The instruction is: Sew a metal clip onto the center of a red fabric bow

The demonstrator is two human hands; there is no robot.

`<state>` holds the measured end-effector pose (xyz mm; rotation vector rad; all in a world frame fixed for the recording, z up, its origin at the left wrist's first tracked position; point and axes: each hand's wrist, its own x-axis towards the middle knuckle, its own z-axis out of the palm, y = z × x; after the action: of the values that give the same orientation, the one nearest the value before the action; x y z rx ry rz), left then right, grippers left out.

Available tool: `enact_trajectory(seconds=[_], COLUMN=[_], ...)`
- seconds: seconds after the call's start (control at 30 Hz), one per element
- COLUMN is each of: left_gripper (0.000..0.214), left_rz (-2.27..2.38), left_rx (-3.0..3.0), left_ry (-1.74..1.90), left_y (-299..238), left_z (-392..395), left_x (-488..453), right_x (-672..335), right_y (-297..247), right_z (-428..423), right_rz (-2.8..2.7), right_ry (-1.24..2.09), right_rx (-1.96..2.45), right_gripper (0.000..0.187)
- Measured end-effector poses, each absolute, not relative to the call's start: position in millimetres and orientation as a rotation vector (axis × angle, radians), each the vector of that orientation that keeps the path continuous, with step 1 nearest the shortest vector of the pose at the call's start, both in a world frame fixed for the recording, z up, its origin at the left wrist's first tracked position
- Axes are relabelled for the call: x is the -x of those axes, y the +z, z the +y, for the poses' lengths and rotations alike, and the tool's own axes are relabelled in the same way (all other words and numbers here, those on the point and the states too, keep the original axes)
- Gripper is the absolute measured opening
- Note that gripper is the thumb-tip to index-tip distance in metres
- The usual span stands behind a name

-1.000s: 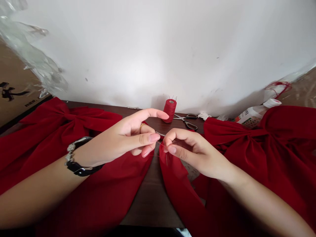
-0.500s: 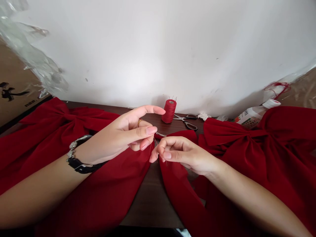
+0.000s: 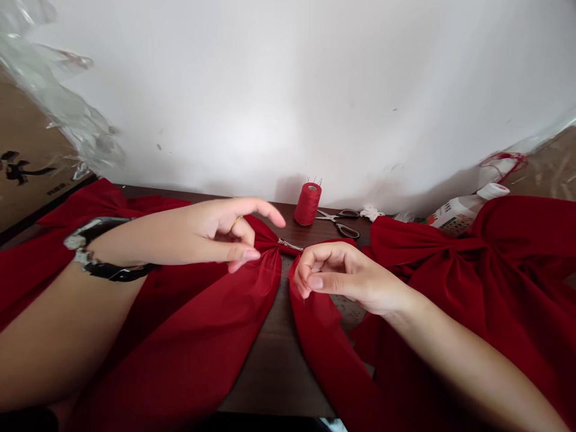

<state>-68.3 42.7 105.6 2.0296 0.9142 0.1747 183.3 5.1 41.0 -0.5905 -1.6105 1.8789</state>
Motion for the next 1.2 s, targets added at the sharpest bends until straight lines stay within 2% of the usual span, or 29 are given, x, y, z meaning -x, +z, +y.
enact_trajectory(seconds=[0.13, 0.37, 0.6, 0.83, 1.2], left_gripper=[0.034, 0.026, 0.034, 0.013, 0.019], left_rz=[0.904, 0.647, 0.783, 0.925, 0.751], left_rx=[-2.180, -1.791, -1.744, -2.013, -2.030], left_ry=[-0.040, 0.265, 0.267, 0.335, 0.266], left_y=[103.4, 82.4, 74.8, 84.2, 85.6], left_z=[42.5, 25.4, 9.8, 3.2, 15.5], left_x=[66.2, 31.7, 29.4, 30.9, 32.2], right_x=[-183.9, -181.1, -179.3, -177.5, -175.1], right_y=[49.7, 57.3, 56.4, 56.4, 50.5], right_z=[1.4, -5.6, -8.4, -11.4, -7.7], right_rz=[-1.743, -1.877, -1.805, -1.785, -1.615], right_ry=[1.768, 1.582, 1.570, 1.588, 1.774], right_rx=[0.711, 0.855, 0.879, 0.843, 0.728], right_gripper=[0.021, 0.022, 0.019, 0.020, 0.025])
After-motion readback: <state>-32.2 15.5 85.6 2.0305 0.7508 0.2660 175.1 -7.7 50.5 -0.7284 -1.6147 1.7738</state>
